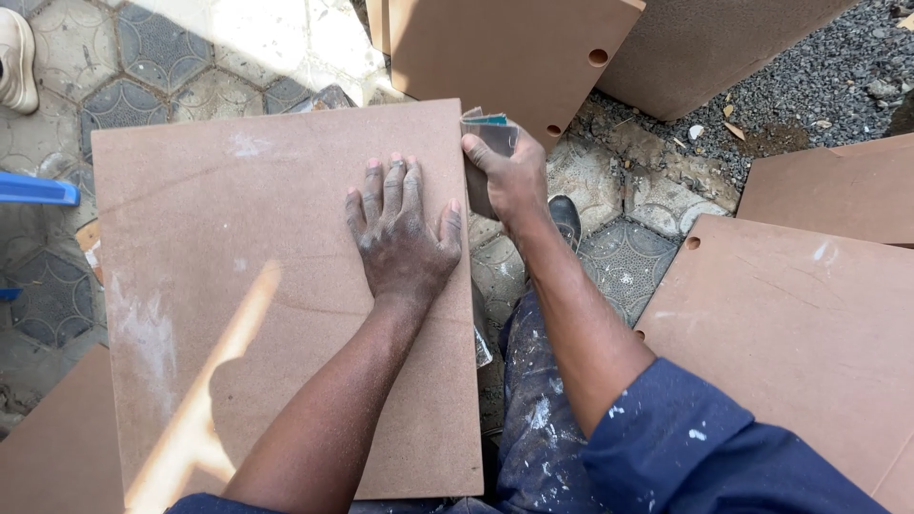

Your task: The person sands the edges and surfaces of several square wooden boards by hand using sandpaper. They also use a utility knife to scrape the corners of the boards while sitting in an outdoor workshop area.

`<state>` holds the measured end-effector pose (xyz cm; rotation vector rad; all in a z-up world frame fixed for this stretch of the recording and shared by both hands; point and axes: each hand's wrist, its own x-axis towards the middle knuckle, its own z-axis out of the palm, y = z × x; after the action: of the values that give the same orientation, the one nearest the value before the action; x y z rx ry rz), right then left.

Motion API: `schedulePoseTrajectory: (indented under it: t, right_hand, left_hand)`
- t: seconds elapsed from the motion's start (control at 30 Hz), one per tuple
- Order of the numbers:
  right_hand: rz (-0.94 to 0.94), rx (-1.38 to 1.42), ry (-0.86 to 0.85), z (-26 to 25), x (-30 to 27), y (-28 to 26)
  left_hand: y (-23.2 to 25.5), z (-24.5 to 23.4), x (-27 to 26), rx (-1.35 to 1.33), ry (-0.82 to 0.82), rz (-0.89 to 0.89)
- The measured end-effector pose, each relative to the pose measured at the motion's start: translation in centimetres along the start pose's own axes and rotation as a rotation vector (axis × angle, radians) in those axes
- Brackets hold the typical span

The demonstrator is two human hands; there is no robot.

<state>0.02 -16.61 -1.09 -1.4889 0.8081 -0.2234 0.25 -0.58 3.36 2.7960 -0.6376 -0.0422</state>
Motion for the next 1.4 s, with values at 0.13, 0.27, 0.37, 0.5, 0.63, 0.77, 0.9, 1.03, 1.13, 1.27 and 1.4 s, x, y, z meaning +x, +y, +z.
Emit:
schedulePoseTrajectory:
  t: [0.13,0.27,0.37,0.5,0.63,0.77,0.9,1.03,1.13,1.27,1.4]
  right_hand:
    - [0.08,0.08,0.009,-0.5,-3.6,-1.1]
    - [0.125,0.097,0.031,-1.3,-6.1,-0.2]
    - [0.143,0.057,-0.047,-2.6,-6.5,-0.7]
    - [0.243,-0.15,-0.087,-4.3,-6.3,-0.4]
    - [0.199,0.026,-0.055,-3.0,-6.7,0.1]
    - [0.187,0.152,-0.018,-2.4,-8.5,-0.9]
    - [0.169,0.116,0.049,-1.6,-8.8,-1.3]
    - [0.179,-0.013,0.053,-0.7,-4.2,-0.4]
    - [0.032,-0.122,0.081,-0.7,-3.3,-0.4]
    - [0.158,-0.128,0.026,-0.8,-6.1,-2.0]
    - [-0.05,-0.127,0.107,0.5,-0.3,0.4]
  left_hand:
    - [-0.1,0.2,0.4,0.029,0.001,-0.002]
    - [-0.6,0.8,3.4,0.058,-0.024,-0.019]
    - [-0.6,1.5,7.1,0.045,0.103,0.005]
    - [-1.0,4.8,11.4,-0.013,0.125,0.057]
    - [-0.3,3.3,11.4,-0.03,0.065,-0.025]
    - [-0.8,3.9,11.4,-0.055,-0.038,-0.068]
    - [-0.5,4.2,11.4,-0.046,-0.031,-0.08]
    - [-0.2,4.1,11.4,-0.033,-0.017,-0.053]
    - [0.0,3.5,11.4,-0.04,-0.018,-0.065]
    - [0.2,3.0,11.5,-0.066,-0.036,-0.075]
    - [0.1,2.7,11.4,-0.067,-0.046,-0.081]
